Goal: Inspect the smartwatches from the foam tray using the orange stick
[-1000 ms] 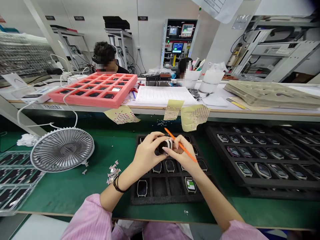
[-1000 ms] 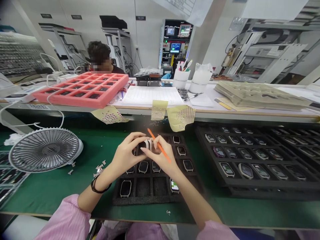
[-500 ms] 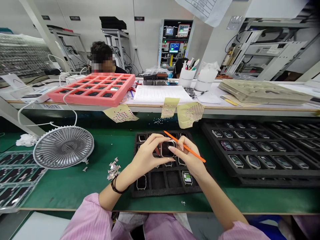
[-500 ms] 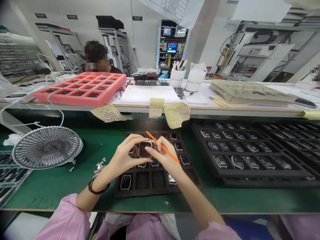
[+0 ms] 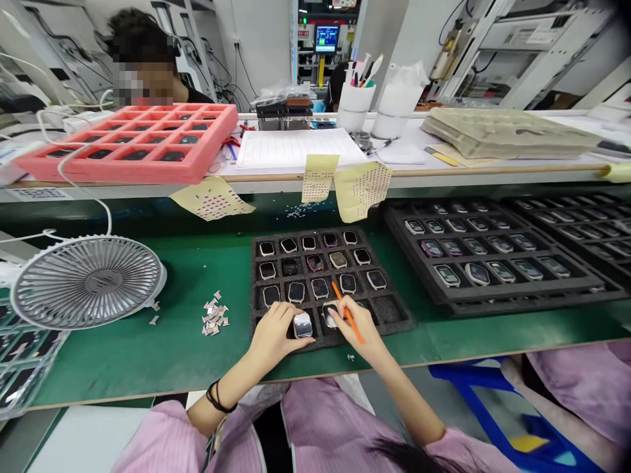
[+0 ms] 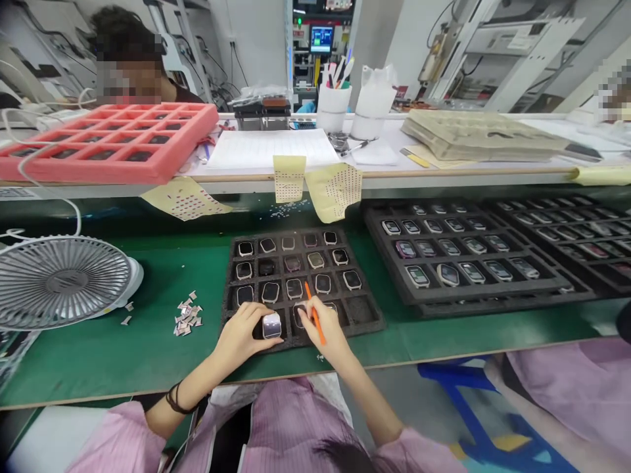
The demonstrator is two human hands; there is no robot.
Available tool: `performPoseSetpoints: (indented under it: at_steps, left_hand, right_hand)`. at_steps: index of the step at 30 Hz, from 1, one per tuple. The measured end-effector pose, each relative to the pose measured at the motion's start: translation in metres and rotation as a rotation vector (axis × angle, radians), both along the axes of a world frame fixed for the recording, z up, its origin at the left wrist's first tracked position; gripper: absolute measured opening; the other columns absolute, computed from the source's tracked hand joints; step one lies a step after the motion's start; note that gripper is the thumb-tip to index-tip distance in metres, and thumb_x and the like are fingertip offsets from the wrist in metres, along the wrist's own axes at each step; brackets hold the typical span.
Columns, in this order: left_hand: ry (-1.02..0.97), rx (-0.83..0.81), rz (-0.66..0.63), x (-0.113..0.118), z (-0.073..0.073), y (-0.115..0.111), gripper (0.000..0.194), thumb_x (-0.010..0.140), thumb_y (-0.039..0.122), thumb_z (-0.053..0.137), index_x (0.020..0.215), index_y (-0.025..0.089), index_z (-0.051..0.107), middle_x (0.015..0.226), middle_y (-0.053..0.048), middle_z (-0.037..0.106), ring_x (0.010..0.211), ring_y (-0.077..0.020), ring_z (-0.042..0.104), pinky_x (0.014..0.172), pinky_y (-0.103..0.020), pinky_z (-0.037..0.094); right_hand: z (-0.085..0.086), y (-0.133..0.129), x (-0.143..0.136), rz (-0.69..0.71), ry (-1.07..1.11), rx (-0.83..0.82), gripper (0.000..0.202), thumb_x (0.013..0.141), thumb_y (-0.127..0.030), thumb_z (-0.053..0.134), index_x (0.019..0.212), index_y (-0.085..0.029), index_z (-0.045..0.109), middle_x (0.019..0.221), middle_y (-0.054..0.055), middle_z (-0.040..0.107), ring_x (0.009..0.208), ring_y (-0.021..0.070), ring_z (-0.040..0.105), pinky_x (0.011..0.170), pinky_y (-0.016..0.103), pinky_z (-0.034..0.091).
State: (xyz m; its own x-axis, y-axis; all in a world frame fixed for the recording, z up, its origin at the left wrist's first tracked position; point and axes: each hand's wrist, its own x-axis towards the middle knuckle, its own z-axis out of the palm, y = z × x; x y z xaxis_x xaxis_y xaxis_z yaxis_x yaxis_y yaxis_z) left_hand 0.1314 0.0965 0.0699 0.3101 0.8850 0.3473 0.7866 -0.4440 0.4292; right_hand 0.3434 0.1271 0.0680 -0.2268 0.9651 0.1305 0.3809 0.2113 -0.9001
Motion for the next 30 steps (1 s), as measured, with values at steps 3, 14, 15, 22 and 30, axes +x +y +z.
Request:
performPoseSetpoints:
  at_steps: [3, 14, 15, 22, 30]
  left_hand:
    - [0.098, -0.033, 0.001, 0.002, -0.004, 0.001, 0.045, 0.07, 0.044, 0.08, 0.101, 0.017, 0.063, 0.106, -0.009, 0.065, 0.099, -0.0268, 0.06, 0.082, -0.041, 0.051]
    - [0.377, -0.186, -0.287, 0.098, 0.035, 0.049, 0.029, 0.083, 0.032, 0.068, 0.102, 0.013, 0.059, 0.111, -0.014, 0.06, 0.104, -0.0301, 0.057, 0.084, -0.042, 0.047]
    - [0.395, -0.229, -0.292, 0.105, 0.035, 0.055, 0.031, 0.08, 0.033, 0.07, 0.101, 0.013, 0.059, 0.111, -0.015, 0.059, 0.105, -0.031, 0.057, 0.084, -0.042, 0.048]
    - [0.414, -0.314, -0.35, 0.119, 0.025, 0.08, 0.048, 0.059, 0.031, 0.083, 0.095, 0.011, 0.059, 0.109, -0.015, 0.058, 0.102, -0.0324, 0.057, 0.08, -0.04, 0.051]
    - [0.011, -0.312, -0.306, 0.093, 0.052, 0.074, 0.037, 0.065, 0.024, 0.074, 0.097, 0.018, 0.055, 0.104, -0.006, 0.063, 0.09, -0.0233, 0.064, 0.076, -0.034, 0.054]
  right_hand:
    - [0.003, -0.01, 0.008, -0.011, -0.015, 0.008, 0.03, 0.087, -0.039, 0.055, 0.07, -0.025, 0.034, 0.088, 0.009, 0.07, 0.07, 0.0195, 0.066, 0.067, 0.032, 0.05]
    - [0.0, -0.015, 0.042, -0.4, -0.212, 0.159, 0.034, 0.093, -0.051, 0.04, 0.071, -0.026, 0.035, 0.066, 0.003, 0.059, 0.059, 0.0202, 0.059, 0.061, 0.032, 0.046]
    - [-0.002, -0.014, 0.043, -0.406, -0.216, 0.152, 0.034, 0.094, -0.051, 0.039, 0.071, -0.026, 0.035, 0.065, 0.003, 0.058, 0.057, 0.0201, 0.058, 0.06, 0.032, 0.046]
    - [-0.004, -0.008, 0.048, -0.358, -0.12, 0.049, 0.038, 0.091, -0.057, 0.043, 0.071, -0.026, 0.036, 0.063, 0.001, 0.056, 0.057, 0.0203, 0.057, 0.061, 0.033, 0.048]
    - [0.015, 0.007, 0.043, -0.138, 0.357, -0.176, 0.053, 0.068, -0.055, 0.076, 0.064, -0.024, 0.033, 0.053, -0.01, 0.038, 0.048, 0.0101, 0.041, 0.053, 0.03, 0.054]
